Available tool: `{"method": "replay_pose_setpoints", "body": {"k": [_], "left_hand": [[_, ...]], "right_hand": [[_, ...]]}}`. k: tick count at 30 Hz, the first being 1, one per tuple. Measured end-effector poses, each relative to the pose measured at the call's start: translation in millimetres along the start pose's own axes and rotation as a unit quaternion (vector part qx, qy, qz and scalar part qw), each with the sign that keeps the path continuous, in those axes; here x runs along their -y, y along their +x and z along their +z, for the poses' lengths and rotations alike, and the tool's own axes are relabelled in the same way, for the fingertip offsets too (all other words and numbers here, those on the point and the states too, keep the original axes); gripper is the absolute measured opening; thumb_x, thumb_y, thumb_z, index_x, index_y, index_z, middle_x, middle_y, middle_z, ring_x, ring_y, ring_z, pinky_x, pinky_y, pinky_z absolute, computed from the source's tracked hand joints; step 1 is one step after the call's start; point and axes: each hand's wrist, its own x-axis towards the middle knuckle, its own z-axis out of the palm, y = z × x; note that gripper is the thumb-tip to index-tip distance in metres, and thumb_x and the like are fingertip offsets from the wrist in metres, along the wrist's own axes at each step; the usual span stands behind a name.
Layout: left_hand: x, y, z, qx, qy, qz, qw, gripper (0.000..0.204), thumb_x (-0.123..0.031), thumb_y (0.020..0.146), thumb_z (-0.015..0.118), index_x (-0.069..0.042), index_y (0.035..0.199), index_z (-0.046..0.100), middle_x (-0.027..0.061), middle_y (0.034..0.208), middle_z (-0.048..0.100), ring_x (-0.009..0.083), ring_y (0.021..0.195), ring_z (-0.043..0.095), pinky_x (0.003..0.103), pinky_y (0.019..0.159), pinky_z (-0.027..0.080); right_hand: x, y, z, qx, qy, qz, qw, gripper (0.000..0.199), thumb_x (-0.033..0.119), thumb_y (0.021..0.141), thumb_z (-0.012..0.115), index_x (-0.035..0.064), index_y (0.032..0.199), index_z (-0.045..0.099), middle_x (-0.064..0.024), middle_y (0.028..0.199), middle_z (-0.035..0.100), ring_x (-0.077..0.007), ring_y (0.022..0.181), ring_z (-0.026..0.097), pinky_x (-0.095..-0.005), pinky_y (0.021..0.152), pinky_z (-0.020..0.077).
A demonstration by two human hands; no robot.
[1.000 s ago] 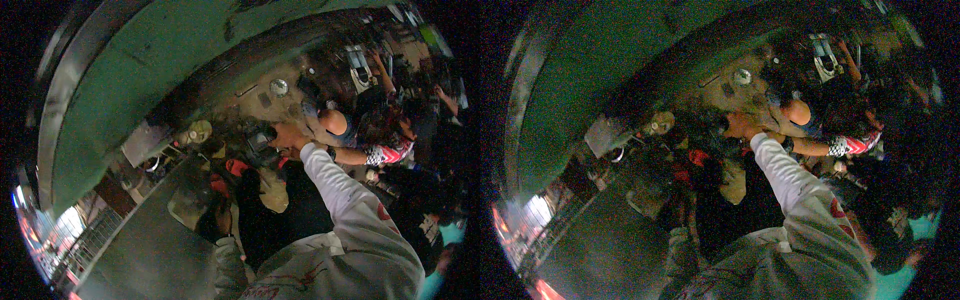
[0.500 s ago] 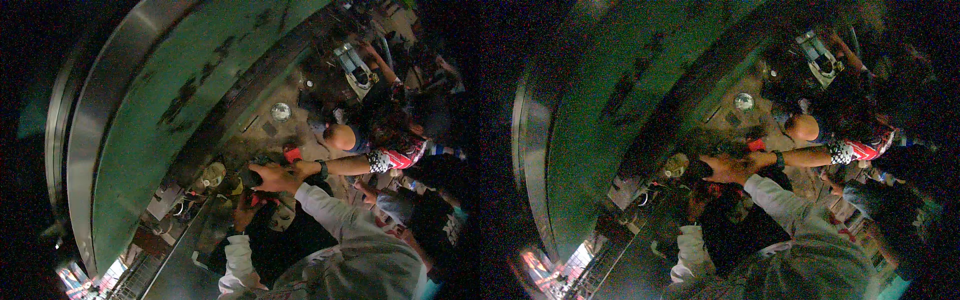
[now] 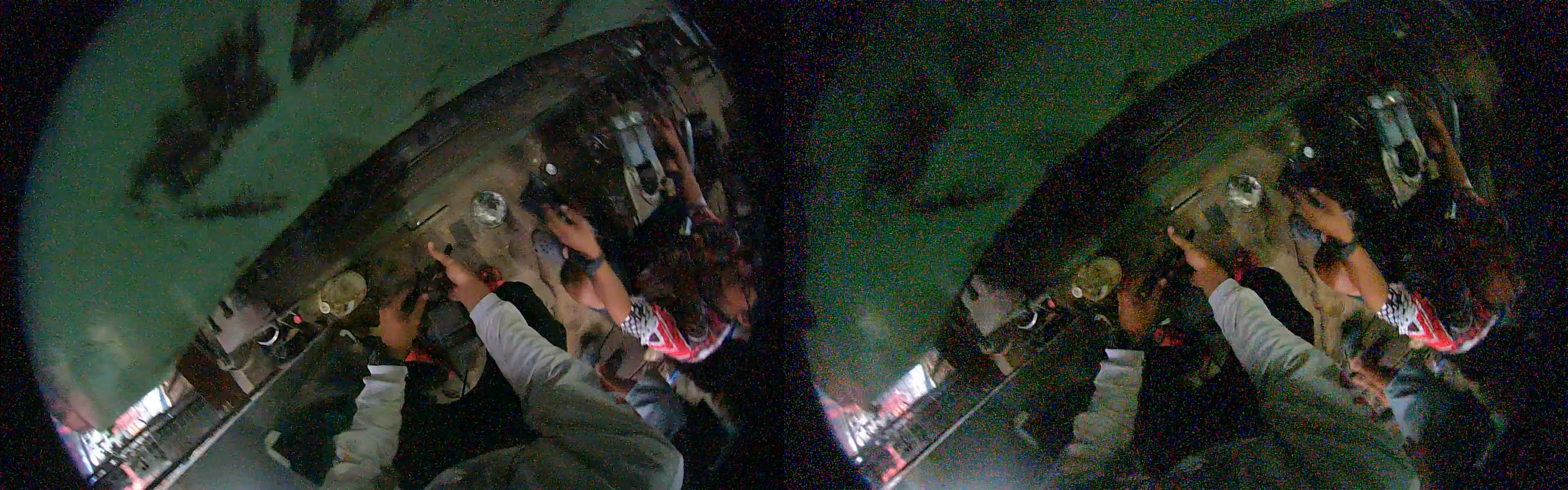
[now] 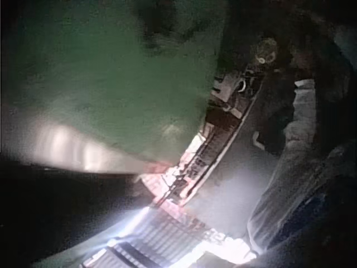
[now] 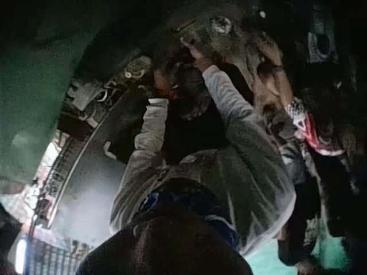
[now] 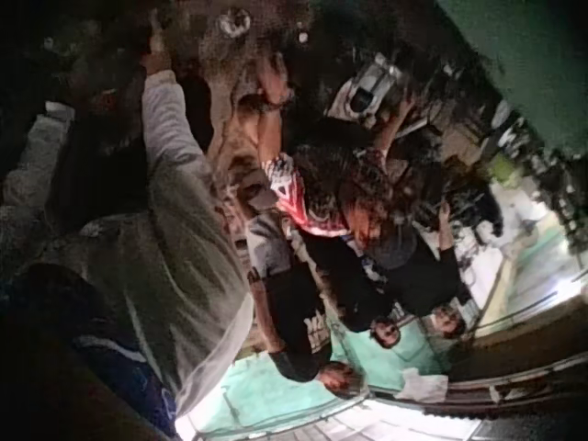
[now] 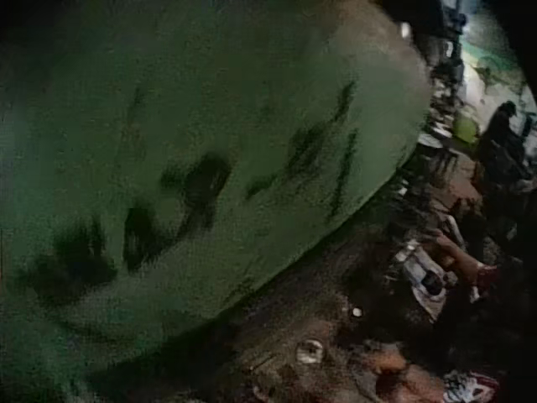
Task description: The person uses a wrench to tighten bolts on a large green machine. They repeatedly adjust the wrench and reposition their hands to secure fasteners on the machine's surface.
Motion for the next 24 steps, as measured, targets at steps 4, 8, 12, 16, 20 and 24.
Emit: {"method": "replay_pose_setpoints", "body": {"k": [4, 8, 12, 16, 20, 24], "left_hand": [[58.3, 7.3, 23.0, -0.007, 0.022, -0.022, 0.999, 0.036, -0.03, 0.086, 0.071, -0.001, 0.107, 0.07, 0.021, 0.108, 0.069, 0.0397, 0.098, 0.066, 0.044, 0.087, 0.052], [111.4, 52.4, 31.1, 0.075, 0.1, -0.035, 0.992, 0.031, -0.027, 0.086, 0.068, -0.005, 0.108, 0.07, 0.0189, 0.11, 0.068, 0.0408, 0.1, 0.064, 0.046, 0.088, 0.052], [249.0, 69.8, 84.2, 0.047, 0.207, 0.015, 0.977, 0.036, -0.037, 0.087, 0.068, -0.02, 0.119, 0.067, 0.0169, 0.118, 0.066, 0.0403, 0.103, 0.064, 0.049, 0.084, 0.053], [329.2, 116.6, 117.7, 0.145, 0.192, 0.037, 0.97, 0.039, -0.031, 0.088, 0.065, -0.015, 0.123, 0.063, 0.0171, 0.121, 0.063, 0.0383, 0.108, 0.062, 0.05, 0.088, 0.051], [453.0, 175.9, 215.7, 0.091, 0.055, 0.048, 0.993, 0.037, -0.028, 0.093, 0.057, -0.01, 0.125, 0.06, 0.0167, 0.11, 0.066, 0.0369, 0.102, 0.063, 0.048, 0.085, 0.052], [441.7, 211.0, 252.5, 0.29, -0.184, 0.083, 0.936, 0.05, -0.042, 0.091, 0.06, -0.015, 0.133, 0.052, 0.015, 0.117, 0.061, 0.035, 0.098, 0.061, 0.049, 0.085, 0.051]], "right_hand": [[-38.9, 100.3, -66.5, -0.035, -0.179, -0.027, 0.983, 0.066, 0.049, 0.092, 0.06, 0.0041, 0.139, 0.05, -0.0099, 0.133, 0.059, -0.0273, 0.122, 0.055, -0.0424, 0.104, 0.0427], [-65.0, 308.8, -231.5, -0.136, -0.536, -0.28, 0.785, 0.076, 0.059, 0.084, 0.063, 0.0042, 0.136, 0.052, -0.0149, 0.129, 0.061, -0.0311, 0.114, 0.06, -0.0431, 0.098, 0.0472], [-41.2, 336.2, -232.5, -0.227, -0.739, -0.181, 0.608, 0.062, 0.045, 0.081, 0.067, 0.0016, 0.125, 0.06, -0.0208, 0.126, 0.062, -0.04, 0.111, 0.06, -0.0468, 0.097, 0.0487], [-41.5, 400.2, -208.1, -0.206, -0.856, -0.192, 0.433, 0.049, 0.03, 0.084, 0.066, 0.0062, 0.125, 0.06, -0.0192, 0.136, 0.054, -0.0419, 0.124, 0.05, -0.0495, 0.104, 0.0419], [-39.5, 456.1, -217.0, -0.217, -0.911, -0.236, 0.259, 0.049, 0.025, 0.092, 0.058, 0.013, 0.139, 0.051, -0.0133, 0.147, 0.043, -0.0367, 0.136, 0.04, -0.0538, 0.113, 0.0307], [-24.5, 449.3, -240.1, -0.26, -0.911, -0.233, 0.221, 0.046, 0.02, 0.098, 0.041, 0.0133, 0.143, 0.046, -0.0128, 0.152, 0.04, -0.0382, 0.138, 0.038, -0.0597, 0.112, 0.0277]]}}
